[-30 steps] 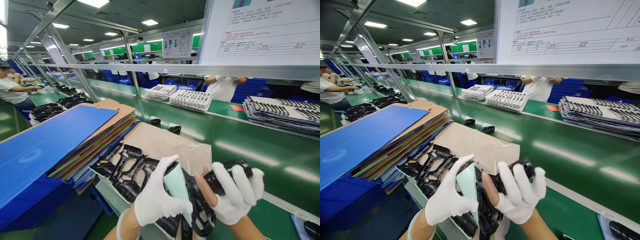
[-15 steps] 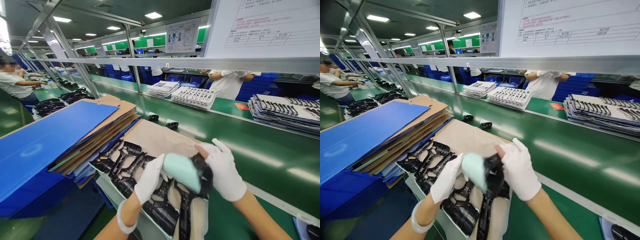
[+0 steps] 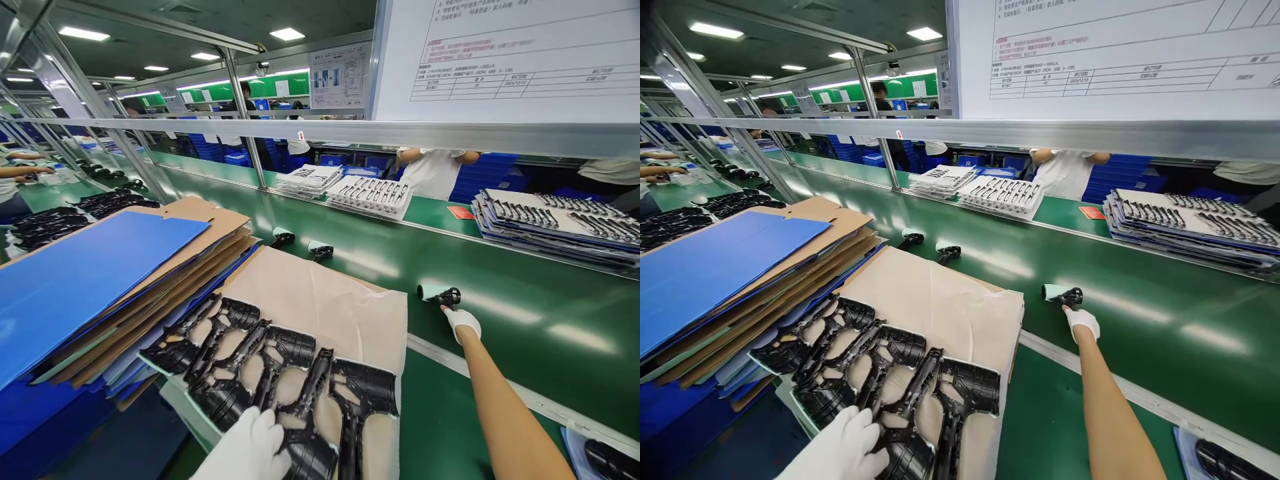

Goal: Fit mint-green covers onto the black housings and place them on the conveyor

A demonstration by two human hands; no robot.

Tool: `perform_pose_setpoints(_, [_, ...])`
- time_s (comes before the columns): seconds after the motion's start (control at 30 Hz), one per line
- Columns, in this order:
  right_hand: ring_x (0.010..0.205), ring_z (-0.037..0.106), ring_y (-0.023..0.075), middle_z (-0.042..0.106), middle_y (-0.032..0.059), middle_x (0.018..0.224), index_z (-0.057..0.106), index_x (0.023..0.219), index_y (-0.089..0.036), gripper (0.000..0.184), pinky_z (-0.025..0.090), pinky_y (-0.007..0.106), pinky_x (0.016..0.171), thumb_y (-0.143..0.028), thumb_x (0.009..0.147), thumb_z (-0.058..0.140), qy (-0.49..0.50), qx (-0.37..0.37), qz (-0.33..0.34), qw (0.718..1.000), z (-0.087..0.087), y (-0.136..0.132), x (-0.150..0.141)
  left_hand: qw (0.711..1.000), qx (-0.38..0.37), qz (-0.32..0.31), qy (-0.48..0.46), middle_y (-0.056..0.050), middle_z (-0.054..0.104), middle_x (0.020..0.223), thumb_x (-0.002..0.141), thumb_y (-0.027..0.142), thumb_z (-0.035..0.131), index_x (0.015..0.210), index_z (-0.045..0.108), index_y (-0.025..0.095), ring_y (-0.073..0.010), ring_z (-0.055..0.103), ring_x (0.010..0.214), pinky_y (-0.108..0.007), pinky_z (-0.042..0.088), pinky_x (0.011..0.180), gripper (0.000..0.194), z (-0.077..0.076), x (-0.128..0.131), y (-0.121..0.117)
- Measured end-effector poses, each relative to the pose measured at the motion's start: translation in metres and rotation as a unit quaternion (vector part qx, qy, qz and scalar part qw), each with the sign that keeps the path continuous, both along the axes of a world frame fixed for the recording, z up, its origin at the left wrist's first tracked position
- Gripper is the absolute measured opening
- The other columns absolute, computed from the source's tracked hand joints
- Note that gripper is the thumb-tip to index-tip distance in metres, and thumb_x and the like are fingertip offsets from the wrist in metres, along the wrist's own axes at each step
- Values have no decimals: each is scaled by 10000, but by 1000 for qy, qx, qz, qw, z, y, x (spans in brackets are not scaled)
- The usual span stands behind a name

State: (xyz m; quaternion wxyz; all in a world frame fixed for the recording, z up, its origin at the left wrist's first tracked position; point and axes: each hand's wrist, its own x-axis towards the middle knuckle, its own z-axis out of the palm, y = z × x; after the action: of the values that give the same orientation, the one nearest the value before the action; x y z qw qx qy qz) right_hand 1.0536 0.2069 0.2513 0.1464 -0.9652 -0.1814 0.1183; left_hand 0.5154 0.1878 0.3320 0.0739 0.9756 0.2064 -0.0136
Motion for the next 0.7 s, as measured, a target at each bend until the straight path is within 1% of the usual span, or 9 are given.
perform_pose_setpoints(0.13, [1044, 624, 278, 640, 165, 1144, 635, 1152, -121, 377, 524, 467, 870, -418, 924, 588, -30, 2, 14, 999, 11, 2, -23, 999, 36, -15, -5, -11, 668, 620, 754, 105, 651, 821, 719, 282, -221, 603, 656, -311, 449, 638, 201, 22, -19, 6])
perform_pose_setpoints(0.2, [1124, 583, 331, 591, 234, 1236, 576, 1287, -84, 461, 482, 480, 909, -383, 939, 535, -84, 66, 97, 990, 27, -4, -55, 999, 15, 21, -38, 33, 679, 622, 734, 61, 621, 976, 720, 338, -197, 608, 587, -286, 440, 576, 381, 38, -40, 15])
perform_pose_setpoints(0.27, [1148, 563, 302, 590, 193, 1254, 551, 1336, -117, 466, 454, 434, 944, -359, 940, 500, -133, 136, 201, 961, 47, -22, -105, 988, -47, 97, -107, 48, 730, 715, 777, 94, 595, 1125, 693, 390, -171, 648, 593, -256, 479, 593, 467, 53, -57, 26])
perform_pose_setpoints(0.37, [870, 611, 226, 678, 59, 875, 709, 1056, -220, 262, 458, 358, 787, -363, 894, 562, -167, 181, 371, 895, 70, -66, -201, 938, -165, 237, -191, 22, 795, 895, 872, 319, 588, 1035, 754, 353, -198, 734, 765, -235, 545, 689, 235, 72, -59, 42])
perform_pose_setpoints(0.43, [596, 539, 207, 584, 14, 604, 717, 1074, -235, 304, 372, 348, 584, -430, 851, 646, -267, 153, 546, 779, 74, -95, -261, 892, -226, 325, -219, -5, 795, 895, 881, 478, 562, 881, 768, 286, -233, 738, 817, -263, 560, 737, 281, 79, -43, 50])
perform_pose_setpoints(0.47, [579, 543, 215, 586, 16, 596, 717, 1102, -237, 467, 354, 345, 552, -550, 756, 732, -277, 126, 583, 754, 74, -106, -285, 869, -251, 355, -237, -15, 778, 844, 883, 523, 534, 840, 744, 257, -233, 726, 780, -277, 559, 725, 341, 80, -33, 53])
perform_pose_setpoints(0.57, [581, 586, 243, 626, 46, 648, 735, 1062, -238, 646, 389, 343, 528, -659, 579, 817, -257, 47, 579, 772, 67, -127, -327, 812, -251, 432, -303, 25, 608, 651, 855, 534, 568, 697, 570, 218, -169, 598, 613, -259, 495, 606, 354, 72, -3, 60])
perform_pose_setpoints(0.63, [603, 607, 258, 638, 61, 695, 730, 1052, -245, 512, 437, 351, 523, -573, 665, 797, -244, 25, 556, 794, 61, -134, -331, 779, -236, 461, -352, 50, 524, 632, 806, 505, 655, 670, 480, 217, -146, 535, 608, -249, 461, 592, 363, 63, 8, 63])
perform_pose_setpoints(0.7, [629, 619, 253, 652, 70, 752, 711, 1049, -251, 323, 486, 356, 524, -406, 765, 725, -241, 60, 542, 803, 56, -140, -324, 742, -272, 455, -410, 19, 612, 772, 785, 478, 692, 790, 553, 209, -176, 600, 744, -273, 509, 690, 303, 56, 11, 66])
